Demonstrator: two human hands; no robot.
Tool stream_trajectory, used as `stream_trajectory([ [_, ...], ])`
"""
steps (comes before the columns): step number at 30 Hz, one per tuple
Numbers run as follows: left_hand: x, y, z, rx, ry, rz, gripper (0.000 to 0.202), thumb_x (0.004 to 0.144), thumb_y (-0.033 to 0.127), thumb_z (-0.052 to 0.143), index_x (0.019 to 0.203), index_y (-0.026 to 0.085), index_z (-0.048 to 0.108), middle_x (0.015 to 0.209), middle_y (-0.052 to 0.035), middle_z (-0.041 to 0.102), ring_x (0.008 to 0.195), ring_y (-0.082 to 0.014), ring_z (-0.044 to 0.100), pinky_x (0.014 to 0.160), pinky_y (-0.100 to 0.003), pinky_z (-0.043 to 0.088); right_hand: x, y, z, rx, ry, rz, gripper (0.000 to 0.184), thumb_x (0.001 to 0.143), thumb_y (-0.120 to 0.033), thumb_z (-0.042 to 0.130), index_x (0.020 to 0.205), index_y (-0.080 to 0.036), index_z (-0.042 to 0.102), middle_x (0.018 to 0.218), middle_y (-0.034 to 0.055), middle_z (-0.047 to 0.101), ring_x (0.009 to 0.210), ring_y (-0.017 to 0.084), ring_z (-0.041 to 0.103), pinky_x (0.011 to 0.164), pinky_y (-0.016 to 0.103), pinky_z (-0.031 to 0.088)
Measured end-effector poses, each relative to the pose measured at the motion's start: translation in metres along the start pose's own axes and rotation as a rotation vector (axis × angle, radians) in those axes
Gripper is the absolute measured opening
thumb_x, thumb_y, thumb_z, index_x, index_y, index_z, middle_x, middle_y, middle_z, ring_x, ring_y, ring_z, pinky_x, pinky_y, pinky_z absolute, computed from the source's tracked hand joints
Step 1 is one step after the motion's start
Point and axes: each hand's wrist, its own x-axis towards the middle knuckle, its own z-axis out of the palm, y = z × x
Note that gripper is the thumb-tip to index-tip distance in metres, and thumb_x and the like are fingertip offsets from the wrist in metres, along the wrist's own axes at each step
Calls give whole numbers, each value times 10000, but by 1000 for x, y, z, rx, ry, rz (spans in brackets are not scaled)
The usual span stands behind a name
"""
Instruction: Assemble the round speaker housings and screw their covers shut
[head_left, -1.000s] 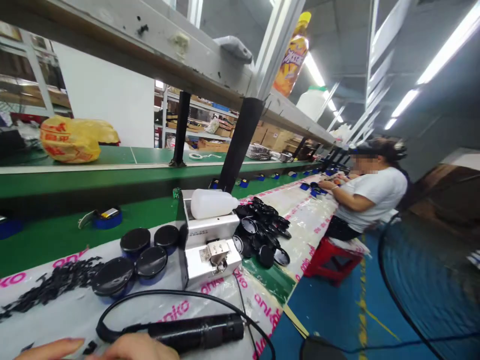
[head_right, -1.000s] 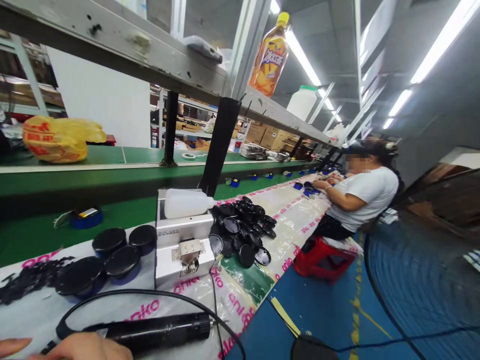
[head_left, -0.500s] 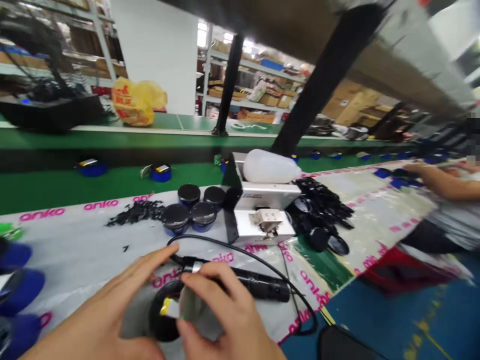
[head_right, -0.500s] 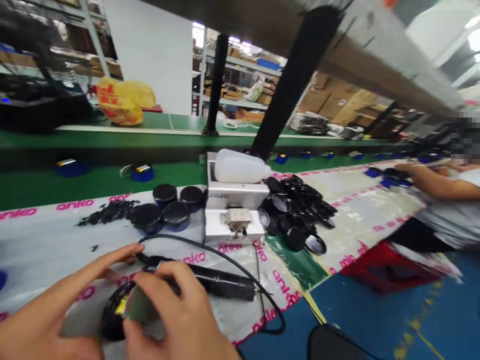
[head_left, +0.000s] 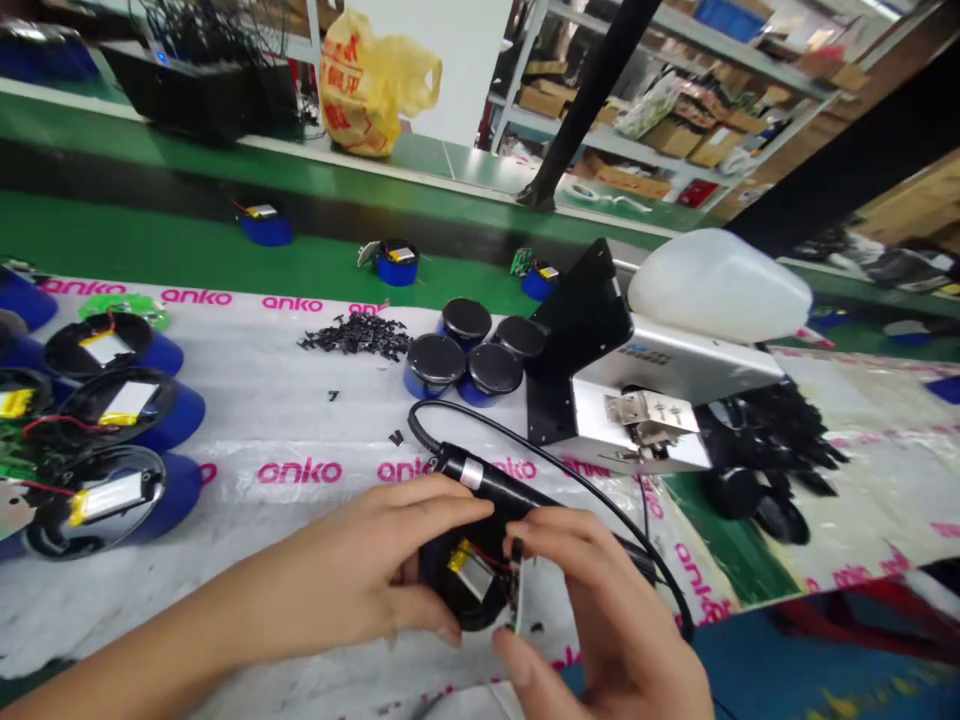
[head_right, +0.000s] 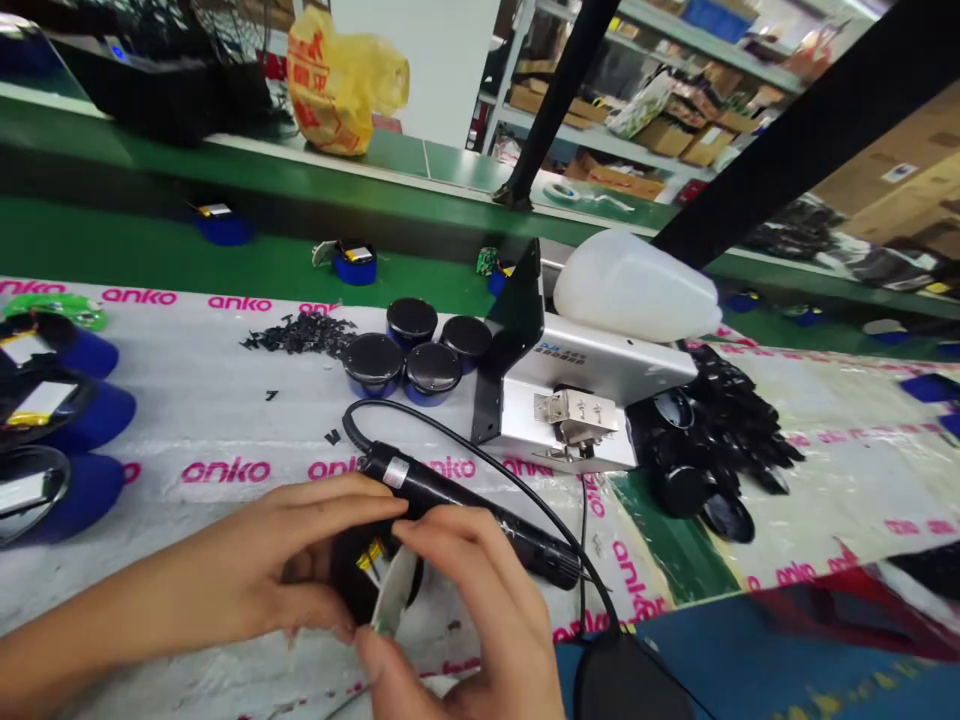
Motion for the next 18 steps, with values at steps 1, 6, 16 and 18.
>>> stream_trajectory([
  [1,0,-1,2,-38,-16,-20,676,769,264,842,1365,473,601,1414,6,590,989,-202,705,808,-235,573,-5,4,-3,-41,1,14,372,870,-311,705,1232,-276,624,1207,103,627,1151,232,657,934,296,585],
  [6,-1,4,12,-60,8,-96,570,708,251,864,1233,377,681,1344,13,590,725,-117,658,581,-169,521,-31,18,-10,-92,-13,52,383,852,-305,718,1222,-229,658,1227,166,656,1151,311,674,866,349,625],
  [16,-8,23,-1,20,145,-44,701,482,415,983,1148,409,766,1153,-14,703,693,-179,632,555,-217,508,0,-1,-2,-71,-136,-46,481,869,-257,681,1331,-292,555,1228,76,626,1072,185,702,869,206,600],
  [18,-15,11,4,-103,289,-37,638,451,413,991,1061,417,807,981,-9,738,608,-174,601,540,-245,518,9,-13,7,-171,-133,-154,502,855,-224,667,1344,-252,552,1163,84,651,985,180,718,803,199,614],
])
